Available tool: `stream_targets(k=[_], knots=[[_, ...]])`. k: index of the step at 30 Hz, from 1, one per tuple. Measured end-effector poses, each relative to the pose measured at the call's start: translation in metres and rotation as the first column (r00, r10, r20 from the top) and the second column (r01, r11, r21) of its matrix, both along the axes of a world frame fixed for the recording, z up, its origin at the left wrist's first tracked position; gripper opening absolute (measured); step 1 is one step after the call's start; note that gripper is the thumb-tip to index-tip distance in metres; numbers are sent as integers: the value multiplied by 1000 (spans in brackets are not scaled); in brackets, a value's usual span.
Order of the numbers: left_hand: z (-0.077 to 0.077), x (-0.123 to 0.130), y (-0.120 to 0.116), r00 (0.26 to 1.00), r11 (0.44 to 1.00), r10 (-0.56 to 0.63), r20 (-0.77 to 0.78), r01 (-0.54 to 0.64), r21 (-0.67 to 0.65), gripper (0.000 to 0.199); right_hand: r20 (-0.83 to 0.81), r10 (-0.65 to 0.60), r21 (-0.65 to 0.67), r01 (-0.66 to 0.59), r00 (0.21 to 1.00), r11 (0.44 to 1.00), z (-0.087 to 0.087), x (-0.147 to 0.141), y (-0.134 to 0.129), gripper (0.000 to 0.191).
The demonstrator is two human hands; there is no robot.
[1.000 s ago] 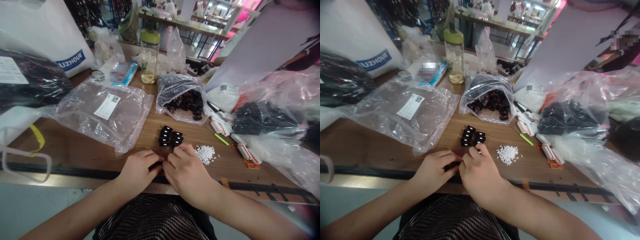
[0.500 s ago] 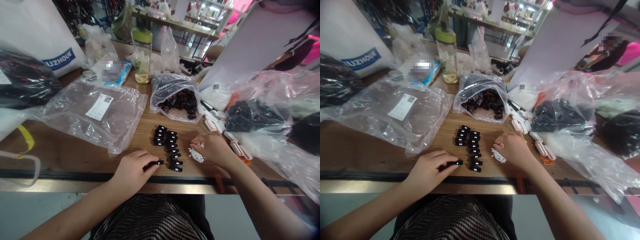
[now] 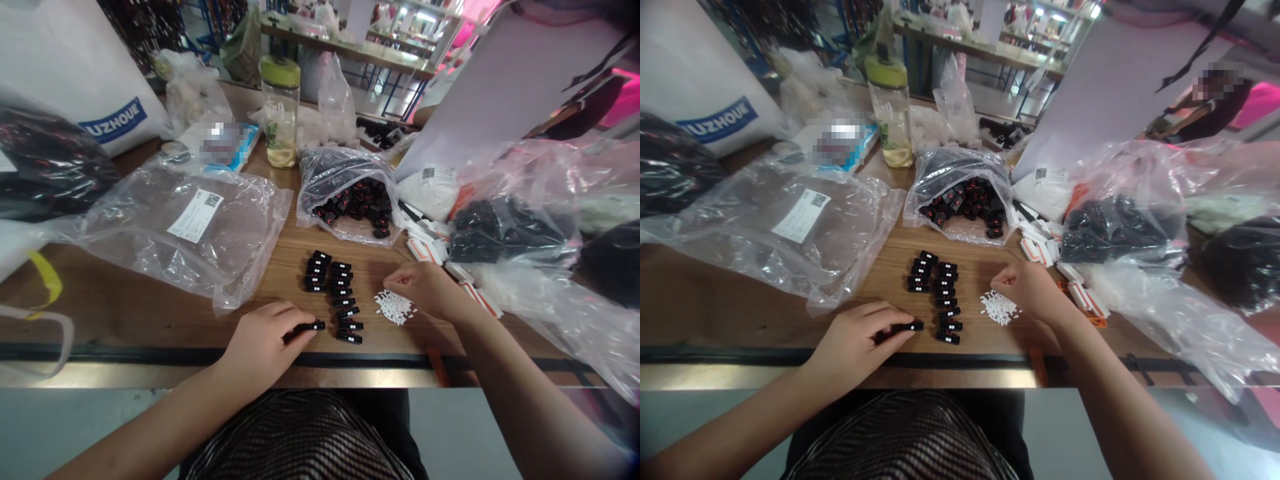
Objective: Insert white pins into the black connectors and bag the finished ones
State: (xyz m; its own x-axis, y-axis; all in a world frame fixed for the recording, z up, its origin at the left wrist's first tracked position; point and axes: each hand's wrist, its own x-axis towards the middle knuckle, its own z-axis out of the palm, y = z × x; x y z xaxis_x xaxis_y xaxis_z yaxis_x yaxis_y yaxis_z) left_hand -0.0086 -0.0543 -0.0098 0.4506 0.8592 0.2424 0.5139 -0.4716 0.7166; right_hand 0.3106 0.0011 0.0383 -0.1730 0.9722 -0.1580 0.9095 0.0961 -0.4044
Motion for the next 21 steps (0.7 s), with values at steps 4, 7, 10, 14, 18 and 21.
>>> stream_targets(k=[4, 7, 10, 14, 18, 21], knots=[[0, 0, 1, 1000, 1000, 2, 0, -2, -7, 10, 81, 66, 54, -71, 994, 996, 6, -8, -4, 24], [0, 1, 1, 1000, 1000, 1, 0, -1, -11, 10, 142, 107, 54, -115, 984, 992, 5, -6, 0, 22], [1, 1, 1, 1000, 1000, 3, -10, -3, -13, 9, 135, 75, 7, -76, 988, 997, 1, -2, 5, 15], [1, 1, 0, 1000, 999, 6, -26, -7, -32, 8, -29, 31, 8, -31, 999, 1000, 8, -22, -2, 12], [2, 2, 0, 997, 998, 36, -61, -39, -53, 6, -246, 281, 130, -256, 928, 958, 21, -76, -26, 13], [4, 2, 0, 996, 998, 41, -81, -45, -52, 6, -268, 444, 163, -414, 855, 895, 19, -107, -37, 11]])
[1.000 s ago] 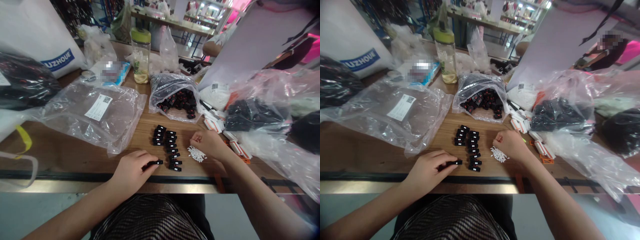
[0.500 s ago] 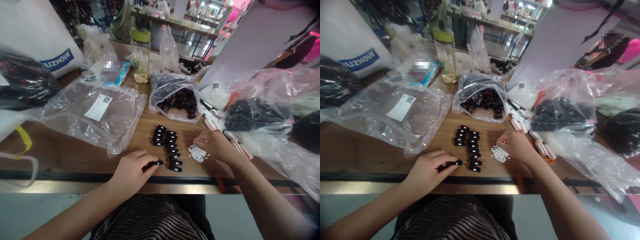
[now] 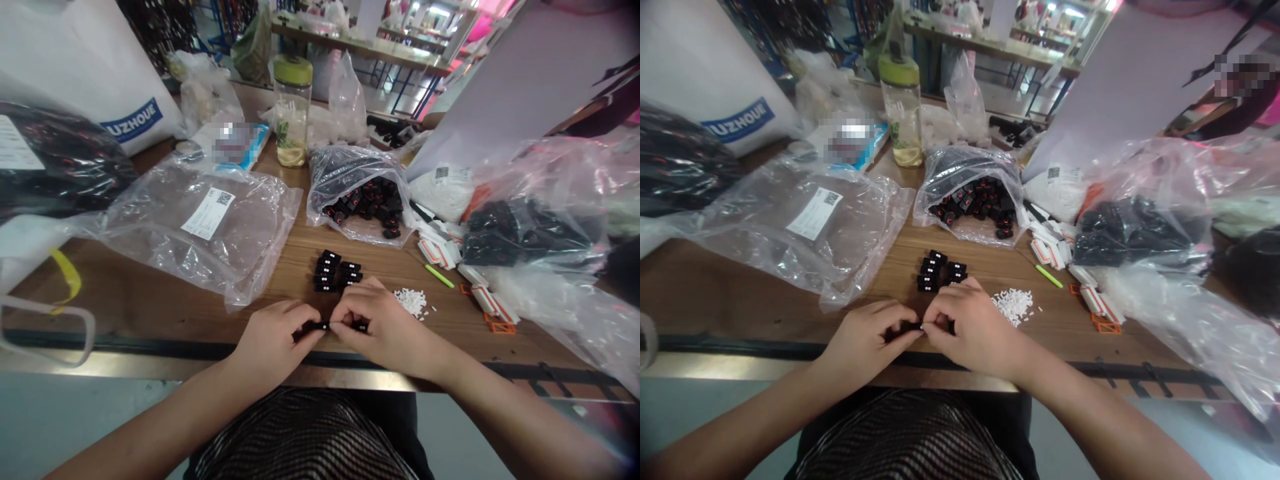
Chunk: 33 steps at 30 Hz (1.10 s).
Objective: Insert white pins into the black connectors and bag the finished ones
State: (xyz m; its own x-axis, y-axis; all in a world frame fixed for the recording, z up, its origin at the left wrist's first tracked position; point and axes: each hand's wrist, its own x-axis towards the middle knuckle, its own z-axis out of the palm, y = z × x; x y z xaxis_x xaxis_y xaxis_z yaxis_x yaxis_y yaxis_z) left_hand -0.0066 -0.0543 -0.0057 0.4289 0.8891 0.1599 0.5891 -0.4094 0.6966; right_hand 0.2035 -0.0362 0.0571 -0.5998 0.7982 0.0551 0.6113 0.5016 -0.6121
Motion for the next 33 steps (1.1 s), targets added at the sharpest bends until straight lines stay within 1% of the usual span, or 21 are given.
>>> stream_targets(k=[2, 6, 13, 15, 18, 21, 23, 27, 29, 31, 33], knots=[[1, 0, 0, 1000, 1000, -4, -6, 3, -8, 6, 19, 30, -7, -29, 999, 1000, -6, -9, -1, 10], [1, 0, -1, 1000, 1000, -7, -4, 7, -14, 6, 64, 38, -8, -37, 997, 999, -14, -11, 2, 8], [1, 0, -1, 1000, 1000, 0, -10, 0, -7, 10, 125, 63, 41, -68, 990, 997, -11, -14, 0, 12], [2, 0, 0, 1000, 1000, 1, -25, -1, -1, 11, 186, 80, 77, -96, 979, 992, -9, -17, -2, 15], [3, 1, 0, 998, 1000, 17, -60, -17, -8, 11, 278, 88, 178, -141, 957, 974, -5, -17, -5, 22], [3, 1, 0, 998, 1000, 18, -56, -19, -12, 8, 294, 70, 265, -151, 953, 952, -4, -14, -8, 22], [3, 0, -1, 999, 1000, 17, -44, -18, -11, 7, 301, 70, 303, -165, 951, 939, -5, -13, -10, 21], [1, 0, -2, 999, 1000, 19, -42, -20, -13, 8, 353, 79, 372, -218, 932, 902, -8, -17, -13, 25], [0, 0, -1, 1000, 1000, 17, -16, -17, 2, 9, 320, 70, 366, -191, 945, 911, -7, -18, -13, 24], [-1, 1, 2, 1000, 998, 20, 24, -21, 52, 9, 238, 42, 327, -121, 970, 937, -4, -14, -10, 18], [-3, 2, 6, 998, 992, 35, 53, -42, 122, 12, 167, -18, 311, -35, 986, 950, 0, -5, -2, 17]])
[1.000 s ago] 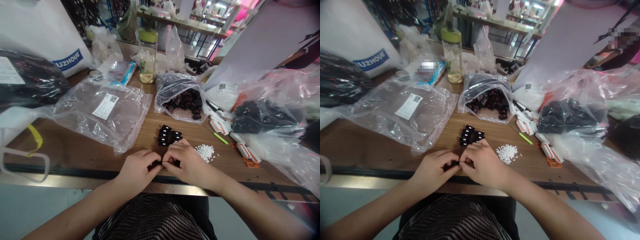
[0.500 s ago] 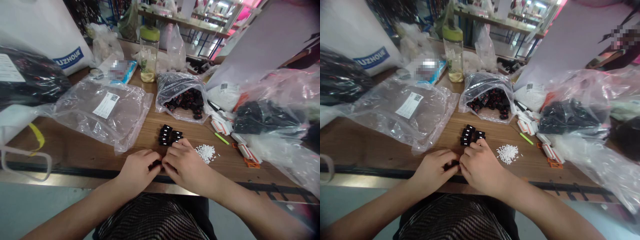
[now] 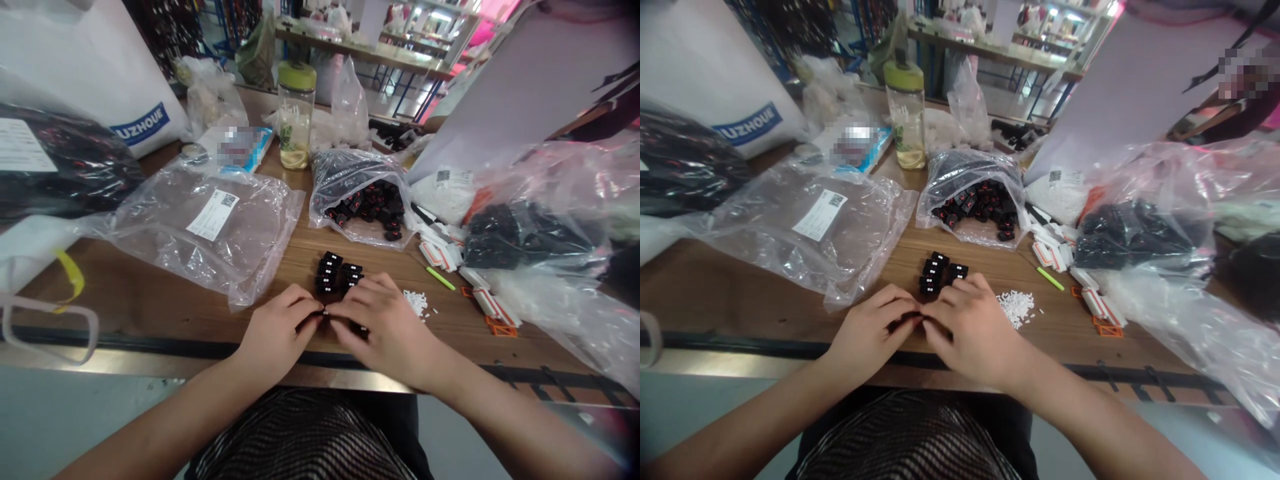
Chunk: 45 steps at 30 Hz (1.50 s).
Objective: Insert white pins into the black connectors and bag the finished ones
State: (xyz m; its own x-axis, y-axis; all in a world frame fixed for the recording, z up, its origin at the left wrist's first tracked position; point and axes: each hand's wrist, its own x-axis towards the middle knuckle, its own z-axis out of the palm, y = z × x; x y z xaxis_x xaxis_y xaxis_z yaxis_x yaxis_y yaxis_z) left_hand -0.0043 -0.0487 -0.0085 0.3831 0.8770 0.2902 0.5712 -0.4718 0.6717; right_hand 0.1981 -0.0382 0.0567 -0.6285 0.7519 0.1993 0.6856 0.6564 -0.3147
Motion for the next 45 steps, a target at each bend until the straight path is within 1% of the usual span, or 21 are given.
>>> stream_targets(k=[3, 5, 7, 8, 10, 13, 16, 20, 25, 28, 30, 32, 33, 35, 37, 38, 40, 41, 43, 45], knots=[[-3, 2, 3, 999, 997, 34, -10, -34, 73, 17, -25, -150, 41, 150, 988, 988, 4, 21, 26, 18], [-4, 2, 4, 998, 996, 49, -32, -46, 82, 18, -21, -261, 50, 262, 965, 964, 3, 35, 52, 21], [-4, 2, 4, 997, 995, 65, -44, -62, 78, 17, -16, -339, 80, 340, 941, 937, -1, 42, 80, 21], [-4, 3, 5, 996, 995, 74, -49, -71, 70, 17, -1, -357, 90, 355, 934, 930, -4, 43, 94, 23], [-3, 3, 5, 994, 995, 93, -65, -89, 51, 17, 37, -343, 80, 339, 939, 937, -9, 40, 118, 30], [-2, 4, 6, 989, 993, 113, -92, -111, 30, 18, 96, -309, 59, 305, 946, 951, -14, 27, 144, 38], [-1, 6, 7, 986, 992, 125, -108, -123, 23, 15, 185, -300, 46, 297, 936, 954, -15, 15, 157, 41], [0, 6, 6, 985, 991, 135, -108, -133, 31, 13, 276, -297, 3, 309, 914, 951, -14, 10, 165, 41], [1, 6, 6, 987, 991, 130, -93, -127, 35, 12, 298, -328, 6, 342, 896, 940, -15, 11, 171, 40], [1, 6, 6, 987, 991, 136, -90, -133, 31, 13, 291, -357, 18, 367, 888, 930, -14, 12, 172, 35], [3, 6, 6, 984, 988, 154, -87, -153, 21, 14, 274, -380, 26, 389, 883, 921, -10, 16, 168, 28], [5, 6, 4, 980, 983, 183, -76, -180, 41, 15, 226, -395, 13, 403, 890, 915, -1, 21, 158, 21], [6, 6, 3, 979, 980, 192, -61, -188, 73, 14, 186, -392, -10, 400, 901, 916, 4, 24, 149, 21], [8, 5, 0, 984, 966, 179, -20, -172, 195, 15, 87, -341, -105, 350, 936, 931, 16, 29, 123, 25], [10, 4, -5, 993, 931, 118, 2, -111, 349, 21, -2, -225, -250, 218, 974, 944, 27, 30, 88, 26], [11, 3, -7, 997, 907, 80, -3, -72, 416, 26, -10, -141, -336, 130, 990, 933, 31, 29, 70, 26], [13, 1, -13, 999, 867, 5, -41, 16, 498, 33, 0, -37, -471, 33, 999, 881, 37, 24, 34, 28], [14, 0, -16, 997, 859, -36, -64, 64, 509, 33, -12, 12, -513, -16, 1000, 858, 38, 22, 19, 28], [17, -4, -19, 983, 849, -136, -122, 179, 497, 29, -9, 65, -568, -59, 998, 821, 36, 17, -4, 28], [22, -7, -21, 959, 834, -231, -164, 282, 475, 24, -4, 99, -578, -83, 995, 812, 32, 13, -17, 29]])
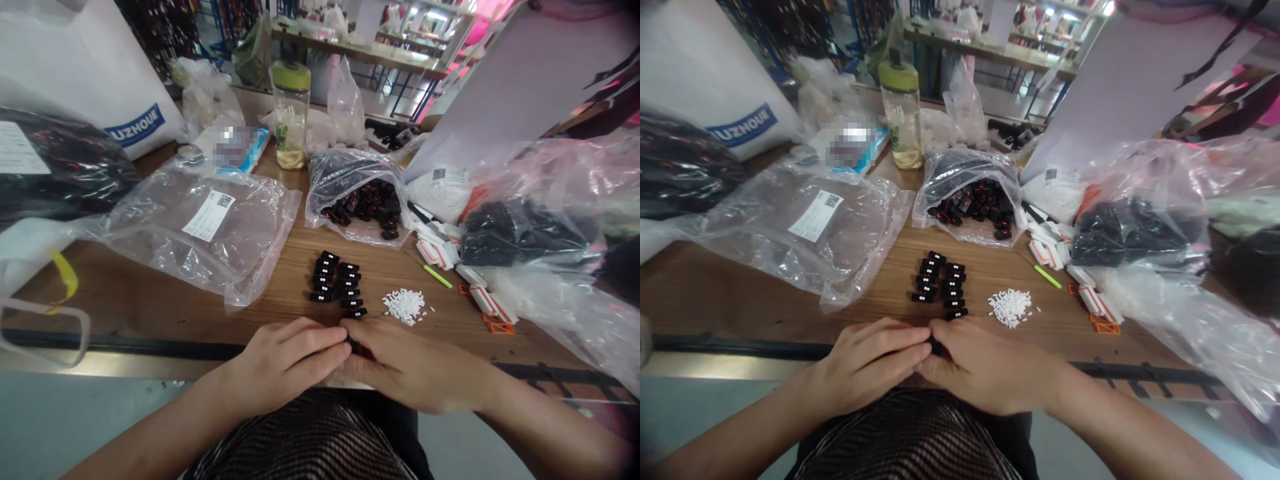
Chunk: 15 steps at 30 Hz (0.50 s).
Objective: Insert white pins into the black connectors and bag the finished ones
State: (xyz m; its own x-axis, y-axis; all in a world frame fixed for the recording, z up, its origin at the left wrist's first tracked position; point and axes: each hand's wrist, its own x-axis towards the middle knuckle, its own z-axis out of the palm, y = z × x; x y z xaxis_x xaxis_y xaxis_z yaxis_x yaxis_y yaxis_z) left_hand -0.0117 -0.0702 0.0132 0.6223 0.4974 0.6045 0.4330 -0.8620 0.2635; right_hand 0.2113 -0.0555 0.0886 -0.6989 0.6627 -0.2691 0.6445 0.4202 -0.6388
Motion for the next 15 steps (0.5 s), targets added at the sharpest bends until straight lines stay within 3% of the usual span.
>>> stream_targets(k=[5, 10, 12, 15], knots=[[7, -3, -1, 999, 999, -51, 12, 51, -17, 18, 38, -4, 51, 2, 999, 999, -8, -7, -15, 31], [-7, -5, 4, 1000, 994, 17, 24, -14, -113, 22, 47, -143, 30, 142, 989, 989, -3, 9, -8, 31], [-15, -6, 8, 996, 970, 92, -20, -94, -225, 21, 37, -279, 92, 274, 960, 957, -4, 30, 6, 30], [-22, -6, 13, 986, 928, 143, -92, -165, -333, 17, 75, -465, 324, 419, 882, 848, -13, 67, 32, 27]])
